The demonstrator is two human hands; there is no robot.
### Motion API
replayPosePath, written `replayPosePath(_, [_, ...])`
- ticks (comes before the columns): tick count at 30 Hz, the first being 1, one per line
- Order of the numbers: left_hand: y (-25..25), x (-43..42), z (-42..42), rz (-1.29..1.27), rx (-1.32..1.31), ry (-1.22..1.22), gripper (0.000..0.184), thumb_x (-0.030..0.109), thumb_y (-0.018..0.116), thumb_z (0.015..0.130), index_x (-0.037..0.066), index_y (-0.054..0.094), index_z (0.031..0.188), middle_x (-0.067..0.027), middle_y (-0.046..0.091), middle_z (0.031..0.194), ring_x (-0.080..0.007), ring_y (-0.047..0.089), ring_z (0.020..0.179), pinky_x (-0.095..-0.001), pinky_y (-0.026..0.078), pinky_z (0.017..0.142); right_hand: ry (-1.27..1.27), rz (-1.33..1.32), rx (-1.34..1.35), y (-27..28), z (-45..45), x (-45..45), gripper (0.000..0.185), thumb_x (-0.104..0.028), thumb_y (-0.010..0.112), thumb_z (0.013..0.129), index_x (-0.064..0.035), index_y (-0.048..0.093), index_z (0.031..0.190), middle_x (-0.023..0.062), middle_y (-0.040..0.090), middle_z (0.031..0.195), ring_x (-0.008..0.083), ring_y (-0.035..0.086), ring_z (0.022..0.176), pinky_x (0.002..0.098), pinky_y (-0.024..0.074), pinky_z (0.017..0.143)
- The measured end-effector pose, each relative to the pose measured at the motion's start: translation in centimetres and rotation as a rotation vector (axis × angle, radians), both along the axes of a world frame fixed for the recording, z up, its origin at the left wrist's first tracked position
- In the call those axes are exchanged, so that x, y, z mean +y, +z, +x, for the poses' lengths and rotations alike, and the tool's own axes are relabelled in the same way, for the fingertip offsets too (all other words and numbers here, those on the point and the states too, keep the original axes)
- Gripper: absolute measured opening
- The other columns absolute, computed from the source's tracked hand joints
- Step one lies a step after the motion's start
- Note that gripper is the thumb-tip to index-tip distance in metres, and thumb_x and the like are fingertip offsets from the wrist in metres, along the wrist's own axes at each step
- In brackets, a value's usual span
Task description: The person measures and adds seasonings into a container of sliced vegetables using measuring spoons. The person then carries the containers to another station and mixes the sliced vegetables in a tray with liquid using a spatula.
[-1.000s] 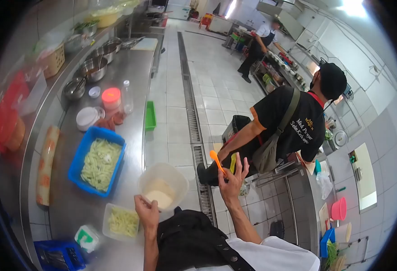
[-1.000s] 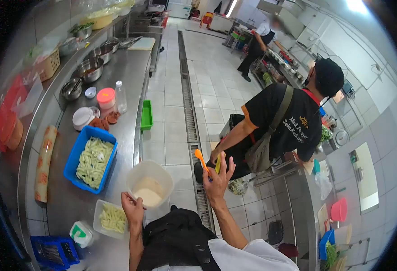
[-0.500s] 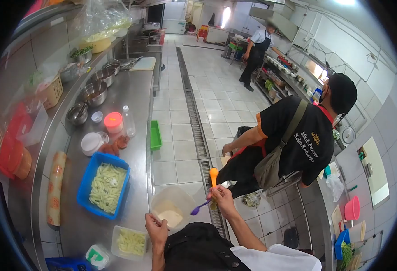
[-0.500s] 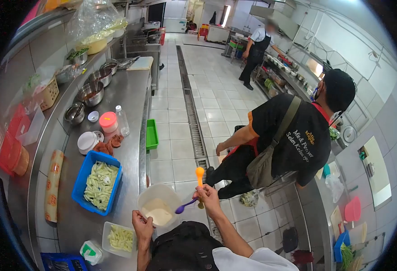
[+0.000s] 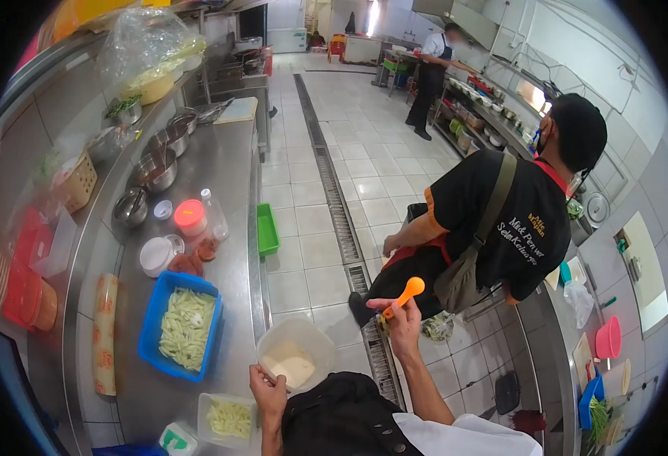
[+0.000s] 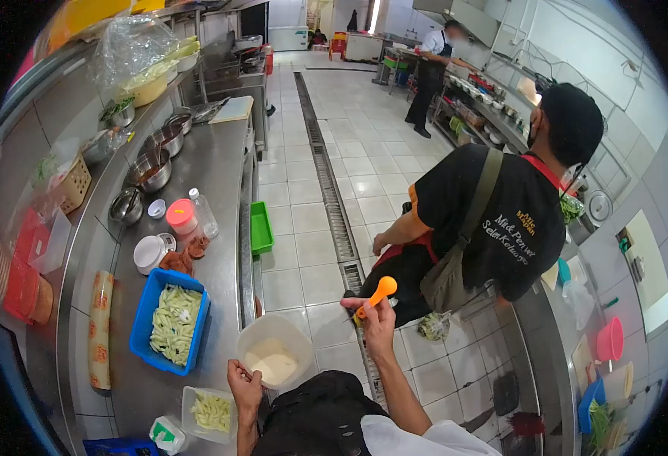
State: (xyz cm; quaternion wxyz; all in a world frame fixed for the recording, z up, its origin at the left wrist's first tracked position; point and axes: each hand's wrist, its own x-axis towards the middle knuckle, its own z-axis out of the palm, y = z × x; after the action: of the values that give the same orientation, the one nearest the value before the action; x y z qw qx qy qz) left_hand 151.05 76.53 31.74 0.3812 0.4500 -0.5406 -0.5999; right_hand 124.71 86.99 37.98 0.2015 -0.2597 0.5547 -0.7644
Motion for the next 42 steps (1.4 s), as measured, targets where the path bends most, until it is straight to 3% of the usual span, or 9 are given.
replayPosePath(3, [0.6, 0.0, -0.5, -0.017, -0.033, -0.012, 0.028, -0.007, 0.054, 0.069, 0.000, 0.037, 0.091, -0.0084, 0.048, 0.075, -0.0152, 0.056, 0.055, -0.0275, 0.051, 0.041, -0.088, -0.063, -0.002, 0.6, -0.5, -0.4, 0.016, -0.016, 0.043, 0.096, -0.0016, 0.043, 0.103, 0.0156, 0.064, 0.081, 0.0182, 0.064, 0.073, 0.0320, 0.0521, 0.072])
replayPosePath(6, [0.0, 0.2, -0.5, 0.019, -0.027, -0.010, 0.029, -0.007, 0.054, 0.069, 0.001, 0.037, 0.091, -0.0075, 0.047, 0.075, -0.0133, 0.054, 0.054, -0.0258, 0.049, 0.042, -0.117, -0.012, -0.038, -0.1, -0.9, -0.4, 0.005, -0.010, 0.046, 0.095, -0.0049, 0.046, 0.097, -0.0010, 0.042, 0.057, 0.0061, 0.043, 0.046, 0.0209, 0.0383, 0.041])
replayPosePath(15, [-1.1, 0.7, -0.1, -0.017, -0.112, -0.081, 0.031, -0.008, 0.055, 0.070, -0.001, 0.040, 0.096, -0.0079, 0.051, 0.081, -0.0129, 0.056, 0.069, -0.0251, 0.050, 0.061, 0.401, 0.471, -0.420, -2.9, 0.0, 0.7, 0.025, -0.023, 0.042, 0.097, -0.0051, 0.060, 0.098, -0.0065, 0.036, 0.062, 0.0038, 0.033, 0.050, 0.0197, 0.0297, 0.047])
replayPosePath(20, [-0.7, 2.0, -0.3, -0.150, -0.217, 0.006, 0.037, -0.002, 0.063, 0.070, -0.004, 0.046, 0.102, -0.0095, 0.056, 0.084, -0.0169, 0.056, 0.078, -0.0300, 0.047, 0.066, 0.634, 0.703, 0.088, -0.8, 0.9, 1.6, 0.023, -0.021, 0.049, 0.096, -0.0023, 0.060, 0.104, -0.0059, 0.042, 0.067, 0.0035, 0.039, 0.060, 0.0202, 0.0333, 0.051])
replayPosePath(21, [-0.3, 2.1, 0.0, -0.031, -0.305, -0.065, 0.045, -0.007, 0.059, 0.074, -0.007, 0.039, 0.115, -0.0159, 0.056, 0.107, -0.0205, 0.057, 0.099, -0.0295, 0.049, 0.080, 0.670, 0.671, 0.033, 1.1, 1.8, 1.3, 0.023, -0.020, 0.049, 0.096, -0.0012, 0.059, 0.105, -0.0048, 0.041, 0.067, 0.0044, 0.039, 0.058, 0.0205, 0.0346, 0.051])
replayPosePath(25, [0.6, 3.3, 0.4, -0.044, -0.289, -0.051, 0.025, -0.005, 0.058, 0.072, 0.000, 0.042, 0.091, -0.0018, 0.047, 0.072, -0.0052, 0.042, 0.058, -0.0205, 0.038, 0.052, 0.945, 0.799, 0.531, 3.9, 3.2, -0.4, 0.022, -0.011, 0.054, 0.090, 0.0016, 0.057, 0.107, 0.0094, 0.057, 0.072, 0.0151, 0.055, 0.061, 0.0302, 0.0434, 0.054])
replayPosePath(32, [1.7, 5.3, -0.3, -0.030, -0.347, 0.045, 0.026, 0.002, 0.062, 0.068, 0.003, 0.040, 0.083, -0.0028, 0.042, 0.058, -0.0130, 0.042, 0.050, -0.0278, 0.036, 0.049, 0.908, 0.953, 1.397, 0.2, 7.7, -2.5, 0.014, -0.010, 0.052, 0.083, -0.0041, 0.058, 0.093, 0.0126, 0.061, 0.075, 0.0285, 0.064, 0.072, 0.0416, 0.0501, 0.062])
replayPosePath(39, [1.8, 8.8, -0.8, 0.098, -0.267, 0.093, 0.027, -0.007, 0.060, 0.073, 0.002, 0.043, 0.093, -0.0003, 0.045, 0.075, -0.0037, 0.042, 0.061, -0.0185, 0.038, 0.052, 1.003, 0.993, 1.366, -7.2, 12.1, -4.6, 0.012, -0.011, 0.054, 0.081, -0.0027, 0.062, 0.086, 0.0157, 0.063, 0.080, 0.0289, 0.065, 0.075, 0.0391, 0.0522, 0.064])
replayPosePath(42, [1.1, 10.7, -0.9, 0.160, -0.253, 0.185, 0.027, -0.005, 0.061, 0.073, 0.002, 0.042, 0.091, -0.0018, 0.045, 0.069, -0.0067, 0.042, 0.058, -0.0210, 0.038, 0.051, 1.386, 0.720, 1.239, -8.2, 12.2, -2.7, 0.017, -0.016, 0.057, 0.080, -0.0005, 0.064, 0.079, 0.0197, 0.064, 0.081, 0.0322, 0.064, 0.082, 0.0410, 0.0512, 0.070])
